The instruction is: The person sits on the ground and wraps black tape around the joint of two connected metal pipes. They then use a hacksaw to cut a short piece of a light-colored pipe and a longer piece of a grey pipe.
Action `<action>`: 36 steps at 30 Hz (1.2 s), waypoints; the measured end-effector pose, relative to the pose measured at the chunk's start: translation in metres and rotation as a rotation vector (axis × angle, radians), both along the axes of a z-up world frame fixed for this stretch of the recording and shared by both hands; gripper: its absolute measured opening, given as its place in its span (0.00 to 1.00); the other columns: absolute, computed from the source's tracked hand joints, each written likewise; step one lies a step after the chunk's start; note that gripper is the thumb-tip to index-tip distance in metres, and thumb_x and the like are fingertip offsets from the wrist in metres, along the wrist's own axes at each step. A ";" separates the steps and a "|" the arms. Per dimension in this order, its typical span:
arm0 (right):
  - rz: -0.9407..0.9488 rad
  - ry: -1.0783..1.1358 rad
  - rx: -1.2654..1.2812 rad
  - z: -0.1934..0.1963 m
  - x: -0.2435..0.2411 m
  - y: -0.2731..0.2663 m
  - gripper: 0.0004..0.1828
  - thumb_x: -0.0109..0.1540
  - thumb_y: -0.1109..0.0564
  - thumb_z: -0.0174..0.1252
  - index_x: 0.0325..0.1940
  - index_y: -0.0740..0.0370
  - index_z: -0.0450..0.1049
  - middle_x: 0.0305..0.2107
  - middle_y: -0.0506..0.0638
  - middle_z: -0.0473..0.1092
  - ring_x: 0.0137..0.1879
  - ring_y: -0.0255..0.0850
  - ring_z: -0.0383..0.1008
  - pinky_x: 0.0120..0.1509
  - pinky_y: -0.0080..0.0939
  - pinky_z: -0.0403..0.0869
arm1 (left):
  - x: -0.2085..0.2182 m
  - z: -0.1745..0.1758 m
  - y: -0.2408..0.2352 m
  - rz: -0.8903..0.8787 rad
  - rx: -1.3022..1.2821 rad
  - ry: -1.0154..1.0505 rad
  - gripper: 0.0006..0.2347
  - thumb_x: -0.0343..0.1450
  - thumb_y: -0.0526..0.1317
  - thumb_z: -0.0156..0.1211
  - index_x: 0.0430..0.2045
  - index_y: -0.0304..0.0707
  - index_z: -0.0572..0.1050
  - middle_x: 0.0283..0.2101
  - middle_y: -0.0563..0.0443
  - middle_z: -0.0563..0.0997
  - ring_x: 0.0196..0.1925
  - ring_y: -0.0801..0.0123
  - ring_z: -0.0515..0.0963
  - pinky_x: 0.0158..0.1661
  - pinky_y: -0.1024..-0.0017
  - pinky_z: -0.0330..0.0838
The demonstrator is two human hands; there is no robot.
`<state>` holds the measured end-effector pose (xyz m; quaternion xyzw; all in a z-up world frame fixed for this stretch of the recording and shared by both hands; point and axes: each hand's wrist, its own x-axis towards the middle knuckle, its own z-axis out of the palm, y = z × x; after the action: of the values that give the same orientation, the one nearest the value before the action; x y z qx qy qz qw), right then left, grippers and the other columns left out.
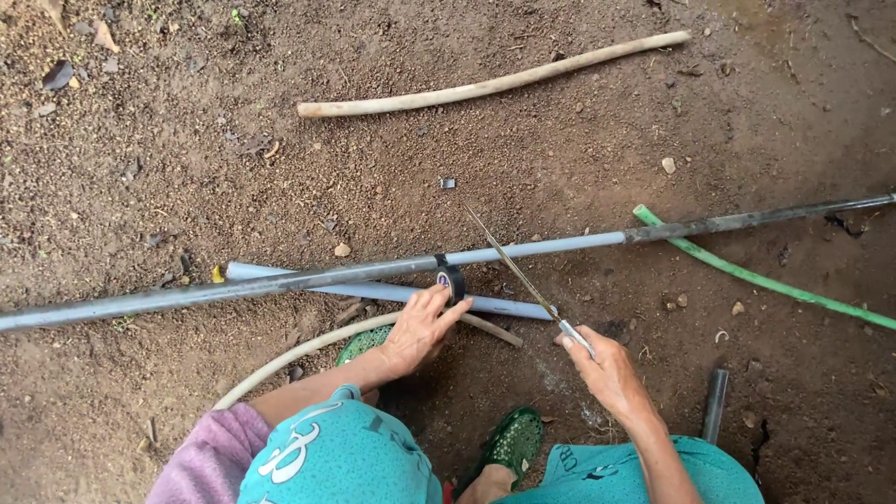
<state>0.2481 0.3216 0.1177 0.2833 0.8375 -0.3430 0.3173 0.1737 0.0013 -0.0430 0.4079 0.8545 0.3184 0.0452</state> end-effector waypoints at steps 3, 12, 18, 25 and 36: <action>-0.022 -0.013 -0.023 -0.006 0.002 0.001 0.16 0.71 0.47 0.53 0.54 0.53 0.83 0.22 0.46 0.70 0.25 0.36 0.66 0.27 0.39 0.64 | -0.015 0.008 0.006 0.116 0.159 -0.101 0.22 0.71 0.31 0.63 0.61 0.47 0.71 0.52 0.46 0.73 0.53 0.59 0.72 0.54 0.59 0.67; -0.126 -0.022 -0.169 0.004 -0.003 -0.011 0.13 0.72 0.51 0.52 0.57 0.58 0.75 0.19 0.48 0.71 0.18 0.37 0.66 0.17 0.38 0.66 | -0.126 0.074 0.012 0.518 0.454 -1.161 0.13 0.72 0.27 0.56 0.49 0.38 0.80 0.38 0.49 0.81 0.31 0.72 0.76 0.33 0.74 0.76; -0.016 0.046 -0.086 0.009 0.016 0.006 0.15 0.72 0.48 0.51 0.49 0.57 0.80 0.18 0.46 0.70 0.20 0.36 0.64 0.22 0.39 0.61 | -0.167 0.074 0.021 0.617 0.470 -1.476 0.09 0.76 0.29 0.55 0.48 0.39 0.80 0.41 0.48 0.79 0.40 0.67 0.76 0.41 0.65 0.78; 0.264 0.008 0.130 0.033 0.041 0.027 0.15 0.68 0.45 0.55 0.55 0.47 0.79 0.17 0.43 0.78 0.17 0.34 0.70 0.20 0.36 0.68 | -0.187 0.068 0.032 0.646 0.362 -1.500 0.06 0.77 0.32 0.57 0.43 0.41 0.81 0.45 0.49 0.82 0.46 0.64 0.78 0.50 0.63 0.73; 0.852 0.527 0.459 0.005 0.007 0.000 0.08 0.68 0.63 0.58 0.49 0.57 0.68 0.25 0.46 0.70 0.18 0.35 0.67 0.15 0.33 0.73 | -0.194 0.073 0.035 0.710 0.389 -1.453 0.06 0.75 0.32 0.59 0.40 0.43 0.83 0.43 0.52 0.85 0.40 0.72 0.77 0.44 0.71 0.64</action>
<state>0.2555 0.3212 0.1223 -0.1143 0.9825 -0.0519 0.1378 -0.0201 0.0363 0.0305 -0.1926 0.6201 0.6398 0.4111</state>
